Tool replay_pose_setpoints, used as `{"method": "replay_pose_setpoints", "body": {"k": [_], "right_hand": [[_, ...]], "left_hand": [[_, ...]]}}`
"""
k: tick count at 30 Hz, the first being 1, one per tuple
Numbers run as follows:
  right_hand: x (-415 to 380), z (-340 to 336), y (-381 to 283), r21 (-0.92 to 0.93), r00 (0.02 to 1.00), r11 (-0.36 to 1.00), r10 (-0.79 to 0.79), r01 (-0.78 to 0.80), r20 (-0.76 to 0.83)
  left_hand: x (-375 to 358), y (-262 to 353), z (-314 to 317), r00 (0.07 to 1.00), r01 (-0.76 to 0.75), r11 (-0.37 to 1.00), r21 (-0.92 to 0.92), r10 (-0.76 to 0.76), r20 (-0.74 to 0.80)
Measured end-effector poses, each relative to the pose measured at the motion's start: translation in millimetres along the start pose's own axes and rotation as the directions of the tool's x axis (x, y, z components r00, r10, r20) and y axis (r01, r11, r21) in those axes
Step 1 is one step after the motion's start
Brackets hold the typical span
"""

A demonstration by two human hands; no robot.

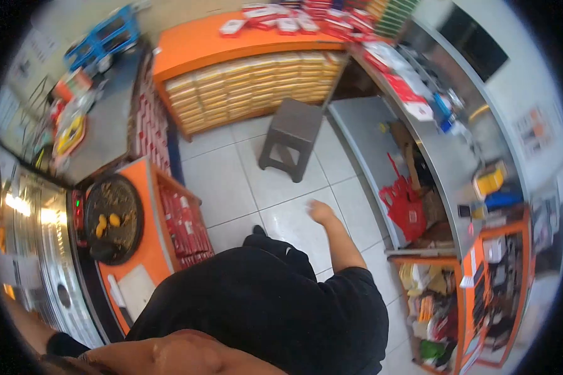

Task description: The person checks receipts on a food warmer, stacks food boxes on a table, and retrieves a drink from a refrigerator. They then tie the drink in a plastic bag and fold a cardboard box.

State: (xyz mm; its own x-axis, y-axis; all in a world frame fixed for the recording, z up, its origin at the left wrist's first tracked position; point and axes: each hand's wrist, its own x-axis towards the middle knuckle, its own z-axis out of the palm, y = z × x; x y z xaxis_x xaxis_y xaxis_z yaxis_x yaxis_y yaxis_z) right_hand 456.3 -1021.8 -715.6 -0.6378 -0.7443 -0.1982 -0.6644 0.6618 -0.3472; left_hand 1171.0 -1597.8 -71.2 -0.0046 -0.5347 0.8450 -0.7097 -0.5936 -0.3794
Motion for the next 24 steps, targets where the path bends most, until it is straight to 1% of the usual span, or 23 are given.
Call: {"method": "replay_pose_setpoints", "body": {"k": [1, 2, 3, 4, 5, 6, 7, 8, 9, 10, 11, 12, 13, 14, 15, 16, 17, 18, 19, 20, 21, 22, 24], "right_hand": [[-47.1, 11.5, 81.2, -0.022, 0.957, 0.958, 0.288, -0.287, 0.026], [-106.1, 17.0, 130.7, -0.012, 0.723, 0.726, 0.685, -0.687, 0.088], [-173.5, 50.2, 218.8, -0.212, 0.671, 0.687, 0.726, -0.695, 0.15], [-236.8, 46.2, 246.2, -0.243, 0.544, 0.574, 0.818, -0.782, 0.184], [-291.1, 35.2, 250.1, -0.231, 0.462, 0.499, 0.865, -0.835, 0.196], [-332.4, 27.7, 249.7, -0.208, 0.427, 0.463, 0.883, -0.862, 0.197], [-363.0, 23.7, 247.8, -0.187, 0.429, 0.46, 0.885, -0.868, 0.183], [-376.8, 19.2, 248.5, -0.171, 0.476, 0.495, 0.868, -0.852, 0.142], [-381.1, 18.0, 248.9, -0.163, 0.558, 0.563, 0.826, -0.81, 0.078], [-373.9, 17.8, 257.5, -0.194, 0.681, 0.664, 0.732, -0.722, -0.028], [-353.8, 14.8, 276.1, -0.203, 0.755, 0.728, 0.643, -0.655, -0.132], [-327.7, -7.8, 279.6, 0.613, 0.575, 0.425, 0.816, -0.667, 0.061], [-287.7, -1.9, 319.7, 0.533, 0.529, 0.373, 0.831, -0.76, 0.172], [-244.4, 25.5, 368.3, 0.441, 0.464, 0.315, 0.838, -0.841, 0.287], [-179.1, 20.0, 410.8, 0.084, 0.417, 0.448, 0.726, -0.89, 0.547], [-128.5, 41.0, 441.7, -0.147, 0.521, 0.639, 0.72, -0.755, 0.458], [-73.7, 41.2, 474.2, -0.214, 0.686, 0.869, 0.485, -0.446, 0.542], [-30.1, -93.7, 399.0, -0.174, 0.786, 0.852, 0.523, -0.494, 0.329], [0.9, -138.1, 378.6, 0.157, 0.879, 0.866, 0.475, -0.475, 0.038], [43.2, -159.0, 386.0, 0.266, 0.932, 0.899, 0.362, -0.348, -0.004], [80.8, -188.6, 385.4, 0.329, 0.947, 0.892, 0.319, -0.311, 0.029], [114.1, -222.2, 380.2, 0.394, 0.96, 0.878, 0.272, -0.273, 0.06], [172.5, -284.2, 371.2, 0.437, 0.963, 0.861, 0.261, -0.261, 0.06]], "left_hand": [[-21.4, 17.5, -66.3, 0.975, 0.052, 0.996, -0.076, -0.067, -0.212], [-25.3, 41.8, -91.5, 0.97, 0.04, 0.993, -0.107, -0.064, -0.233], [-27.1, 65.1, -113.8, 0.974, -0.015, 0.966, -0.257, -0.044, -0.224], [-33.9, 90.4, -140.6, 0.976, -0.071, 0.915, -0.397, -0.017, -0.216], [-51.3, 122.5, -181.2, 0.937, -0.232, 0.859, -0.457, 0.071, -0.341], [-71.8, 151.0, -246.7, 0.963, -0.21, 0.76, -0.615, 0.271, 0.006], [-99.6, 186.0, -247.7, 0.9, -0.381, 0.414, -0.827, 0.372, -0.229], [-77.5, 270.8, -158.9, 0.801, -0.552, 0.446, -0.705, 0.52, -0.298], [-156.9, 318.0, -210.3, 0.653, -0.678, -0.032, -0.734, 0.431, -0.622], [-219.7, 348.4, -264.0, 0.569, -0.261, -0.284, -0.922, 0.727, -0.385], [-272.4, 375.3, -342.1, 0.342, -0.266, -0.322, -0.909, 0.85, -0.401], [-328.9, 420.5, -364.5, 0.168, 0.09, -0.293, -0.952, 0.946, -0.275], [-402.7, 484.0, -331.7, 0.082, 0.314, -0.235, -0.92, 0.972, -0.22], [-463.2, 523.0, -336.1, -0.034, 0.286, -0.002, -0.958, 0.999, -0.012], [-516.4, 557.4, -332.8, -0.117, -0.262, -0.068, -0.963, 0.992, -0.038], [-553.3, 546.2, -363.8, -0.17, -0.06, -0.035, -0.998, 0.985, -0.025], [-642.3, 571.8, -318.9, -0.182, -0.464, -0.144, -0.874, 0.981, -0.066], [-628.4, 521.9, -375.0, -0.189, -0.175, -0.265, -0.948, 0.954, -0.232], [-595.0, 460.4, -463.1, -0.19, 0.127, -0.373, -0.919, 0.9, -0.391], [-627.1, 461.9, -464.5, -0.282, 0.167, -0.295, -0.941, 0.9, -0.332], [-652.4, 473.2, -460.3, -0.325, 0.157, -0.238, -0.958, 0.904, -0.278], [-664.9, 484.7, -462.4, -0.355, 0.132, -0.169, -0.977, 0.912, -0.206], [-677.1, 514.0, -461.6, -0.355, 0.094, -0.049, -0.994, 0.931, -0.08]]}}
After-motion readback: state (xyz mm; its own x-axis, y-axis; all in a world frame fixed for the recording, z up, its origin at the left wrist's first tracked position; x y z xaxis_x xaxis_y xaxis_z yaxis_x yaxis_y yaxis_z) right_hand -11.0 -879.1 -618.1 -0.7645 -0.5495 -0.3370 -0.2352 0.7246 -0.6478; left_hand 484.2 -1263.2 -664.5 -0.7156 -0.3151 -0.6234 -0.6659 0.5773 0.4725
